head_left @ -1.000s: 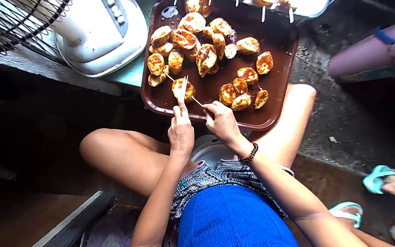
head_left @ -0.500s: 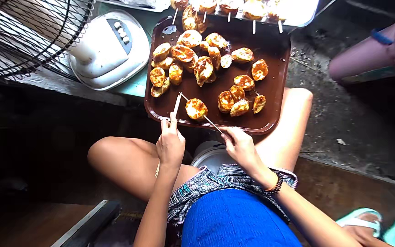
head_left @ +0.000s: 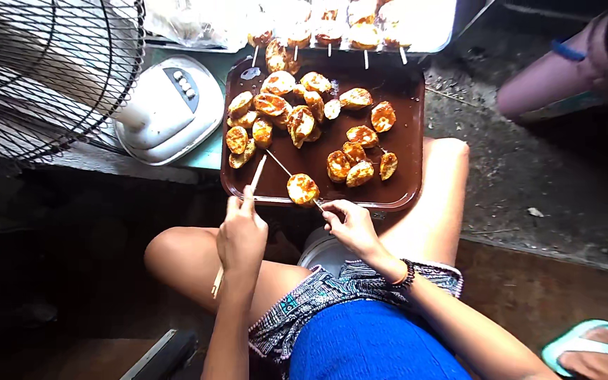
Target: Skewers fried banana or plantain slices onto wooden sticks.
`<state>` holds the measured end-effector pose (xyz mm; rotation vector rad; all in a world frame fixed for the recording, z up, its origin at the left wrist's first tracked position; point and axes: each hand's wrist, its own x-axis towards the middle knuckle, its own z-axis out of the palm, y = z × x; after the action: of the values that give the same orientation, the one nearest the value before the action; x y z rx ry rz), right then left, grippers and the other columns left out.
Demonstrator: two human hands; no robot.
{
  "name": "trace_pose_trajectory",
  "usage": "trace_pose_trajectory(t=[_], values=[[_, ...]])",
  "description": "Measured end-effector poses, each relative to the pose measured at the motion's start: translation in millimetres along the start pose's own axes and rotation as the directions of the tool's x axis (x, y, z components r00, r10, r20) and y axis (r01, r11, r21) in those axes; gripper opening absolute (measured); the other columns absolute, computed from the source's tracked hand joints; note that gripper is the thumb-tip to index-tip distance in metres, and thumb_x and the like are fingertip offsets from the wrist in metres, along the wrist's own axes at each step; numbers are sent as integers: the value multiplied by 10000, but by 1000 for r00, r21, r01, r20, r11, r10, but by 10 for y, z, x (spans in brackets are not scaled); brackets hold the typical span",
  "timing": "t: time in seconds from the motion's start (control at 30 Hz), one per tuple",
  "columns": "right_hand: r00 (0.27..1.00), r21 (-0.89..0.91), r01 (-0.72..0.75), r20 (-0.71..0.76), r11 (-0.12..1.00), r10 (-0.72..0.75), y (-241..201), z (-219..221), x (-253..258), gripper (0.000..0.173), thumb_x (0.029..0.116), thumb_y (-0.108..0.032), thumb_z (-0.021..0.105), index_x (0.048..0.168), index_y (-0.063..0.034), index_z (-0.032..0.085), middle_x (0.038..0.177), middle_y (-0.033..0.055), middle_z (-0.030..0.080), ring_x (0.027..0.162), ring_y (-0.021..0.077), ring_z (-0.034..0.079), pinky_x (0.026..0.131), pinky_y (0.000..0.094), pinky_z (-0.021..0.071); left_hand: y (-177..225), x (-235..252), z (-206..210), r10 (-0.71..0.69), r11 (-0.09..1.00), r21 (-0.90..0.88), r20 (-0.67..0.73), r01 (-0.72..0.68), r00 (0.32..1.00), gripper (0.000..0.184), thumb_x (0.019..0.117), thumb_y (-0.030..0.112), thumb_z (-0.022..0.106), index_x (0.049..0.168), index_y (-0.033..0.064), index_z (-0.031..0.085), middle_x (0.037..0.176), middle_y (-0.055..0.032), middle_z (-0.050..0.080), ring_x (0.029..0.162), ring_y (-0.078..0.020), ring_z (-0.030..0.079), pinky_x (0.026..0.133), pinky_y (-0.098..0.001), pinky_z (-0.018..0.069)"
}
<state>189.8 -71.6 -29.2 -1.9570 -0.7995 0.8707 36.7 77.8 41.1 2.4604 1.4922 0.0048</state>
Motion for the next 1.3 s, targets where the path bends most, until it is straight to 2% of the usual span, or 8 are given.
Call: trace_pose_trajectory(t=[0.13, 0.33, 0.5, 0.73, 0.83, 0.93, 1.0, 1.3], values=[[993, 113, -105, 59, 988, 98, -83, 53, -101, 181, 985, -107, 618, 1101, -29, 734, 978, 60, 737, 739, 59, 711, 713, 219, 618, -5, 441, -52, -31, 999, 33, -38, 32, 999, 437, 1052, 108, 473, 1481, 84, 554, 1178, -243, 625, 872, -413, 689, 701, -578, 564], [987, 210, -158, 69, 965, 147, -155, 142, -119, 175, 991, -94, 624, 1115, -24, 726, 963, 49, 743, 723, 49, 712, 697, 206, 617, 279, 743, -42, -107, 990, 107, 129, 94, 986, 374, 1060, 140, 457, 1397, 48, 591, 1306, -240, 596, 977, -427, 692, 786, -589, 563], [982, 254, -186, 87, 949, 169, -157, 139, -131, 174, 992, -84, 628, 1126, -18, 719, 947, 49, 747, 716, 55, 714, 689, 217, 620, 214, 813, -115, -114, 990, -61, 191, 128, 975, 307, 1061, 122, 453, 1273, 62, 666, 1198, -206, 642, 1126, -394, 642, 905, -595, 520], [974, 277, -219, 112, 936, 195, -120, 90, -207, 165, 989, -80, 629, 1114, -24, 721, 946, 41, 747, 704, 54, 711, 681, 212, 621, 145, 751, -210, -54, 989, -117, 259, 87, 964, 333, 1051, 117, 481, 1316, 91, 681, 1199, -177, 676, 1146, -362, 645, 937, -605, 506], [975, 274, -219, 99, 937, 199, -83, 49, -278, 172, 992, -87, 629, 1128, -34, 720, 956, 37, 747, 708, 54, 710, 680, 208, 619, 230, 587, -254, -84, 996, -5, 234, 88, 969, 365, 1066, 142, 466, 1383, 126, 647, 1227, -166, 662, 1104, -372, 659, 886, -605, 524], [981, 228, -192, 53, 955, 184, -41, -48, -321, 182, 988, -95, 625, 1127, -37, 725, 973, 37, 738, 709, 43, 697, 675, 200, 609, 302, 445, -320, -120, 989, 105, 132, 107, 984, 359, 1055, 139, 481, 1374, 110, 642, 1187, -200, 648, 943, -408, 686, 746, -605, 551], [986, 194, -167, 23, 967, 166, -10, -99, -315, 186, 988, -97, 621, 1129, -39, 729, 978, 38, 736, 717, 36, 693, 686, 198, 606, 328, 433, -270, -98, 985, 147, 48, 90, 994, 404, 1051, 122, 473, 1433, 113, 604, 1213, -215, 629, 873, -401, 695, 689, -575, 556], [986, 117, -163, 49, 980, 158, -29, -217, -147, 171, 987, -103, 633, 1113, -43, 732, 976, 40, 738, 707, 42, 695, 683, 201, 605, 268, 540, 466, 85, 975, 211, -78, -67, 993, 562, 1004, -8, 494, 1558, 71, 443, 1342, -237, 552, 853, -348, 682, 650, -460, 562]])
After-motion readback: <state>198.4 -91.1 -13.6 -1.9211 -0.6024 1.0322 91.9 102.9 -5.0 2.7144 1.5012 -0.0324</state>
